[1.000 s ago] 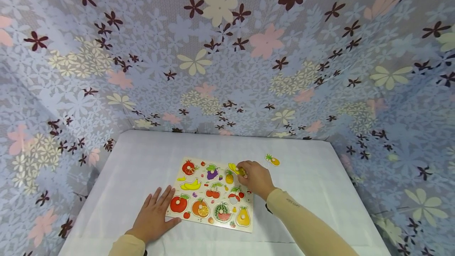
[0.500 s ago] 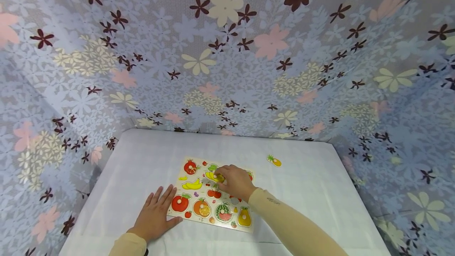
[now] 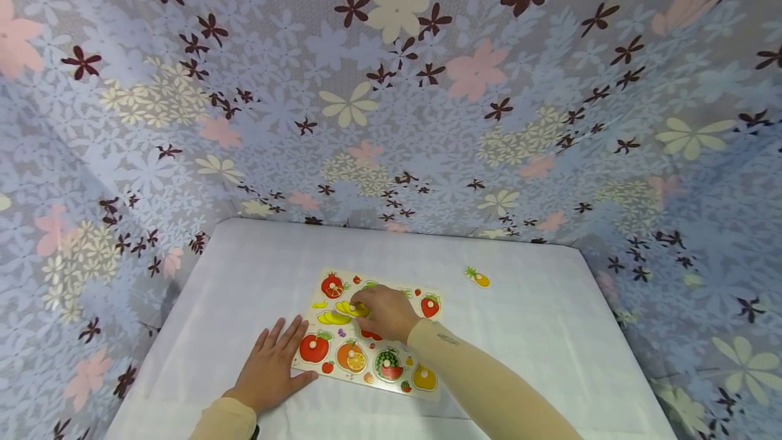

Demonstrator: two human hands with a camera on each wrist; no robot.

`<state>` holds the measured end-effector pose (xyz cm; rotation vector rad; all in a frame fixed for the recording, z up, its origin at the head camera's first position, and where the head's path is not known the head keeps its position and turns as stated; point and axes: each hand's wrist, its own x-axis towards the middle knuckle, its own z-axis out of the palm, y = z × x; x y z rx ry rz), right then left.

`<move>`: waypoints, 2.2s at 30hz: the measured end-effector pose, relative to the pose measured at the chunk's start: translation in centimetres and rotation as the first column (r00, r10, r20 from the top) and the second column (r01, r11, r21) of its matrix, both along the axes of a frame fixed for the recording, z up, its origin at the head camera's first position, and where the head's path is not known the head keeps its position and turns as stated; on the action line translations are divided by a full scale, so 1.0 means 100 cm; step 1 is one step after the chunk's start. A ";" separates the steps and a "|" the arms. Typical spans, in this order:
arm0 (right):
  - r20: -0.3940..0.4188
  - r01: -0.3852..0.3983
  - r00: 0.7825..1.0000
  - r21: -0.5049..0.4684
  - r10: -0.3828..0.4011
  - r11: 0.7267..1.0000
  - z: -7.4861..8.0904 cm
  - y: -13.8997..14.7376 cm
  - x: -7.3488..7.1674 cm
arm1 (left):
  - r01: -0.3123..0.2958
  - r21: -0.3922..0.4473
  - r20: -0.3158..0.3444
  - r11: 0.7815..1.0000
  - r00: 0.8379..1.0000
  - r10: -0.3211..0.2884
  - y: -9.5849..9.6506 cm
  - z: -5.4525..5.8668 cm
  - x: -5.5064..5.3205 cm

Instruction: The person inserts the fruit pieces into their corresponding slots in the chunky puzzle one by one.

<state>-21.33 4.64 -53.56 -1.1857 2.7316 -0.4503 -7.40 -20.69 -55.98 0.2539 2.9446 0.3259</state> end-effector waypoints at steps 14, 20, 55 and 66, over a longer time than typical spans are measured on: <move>-0.040 -0.050 0.998 0.084 0.054 0.995 -0.007 -0.023 -0.002 | 0.023 0.020 -0.110 1.000 0.994 -0.020 0.000 -0.008 0.000; -0.064 -0.062 0.995 0.112 0.070 0.992 -0.009 -0.028 -0.001 | 0.036 0.017 -0.159 0.999 0.987 -0.032 -0.002 -0.016 -0.001; -0.021 -0.078 0.997 0.067 0.079 0.995 -0.018 -0.037 0.004 | 0.032 0.012 -0.150 0.999 0.988 -0.029 -0.006 -0.016 -0.001; 0.037 -0.058 0.998 0.066 0.056 0.996 -0.014 -0.033 0.004 | 0.038 0.017 -0.173 0.999 0.984 -0.034 -0.006 -0.017 -0.001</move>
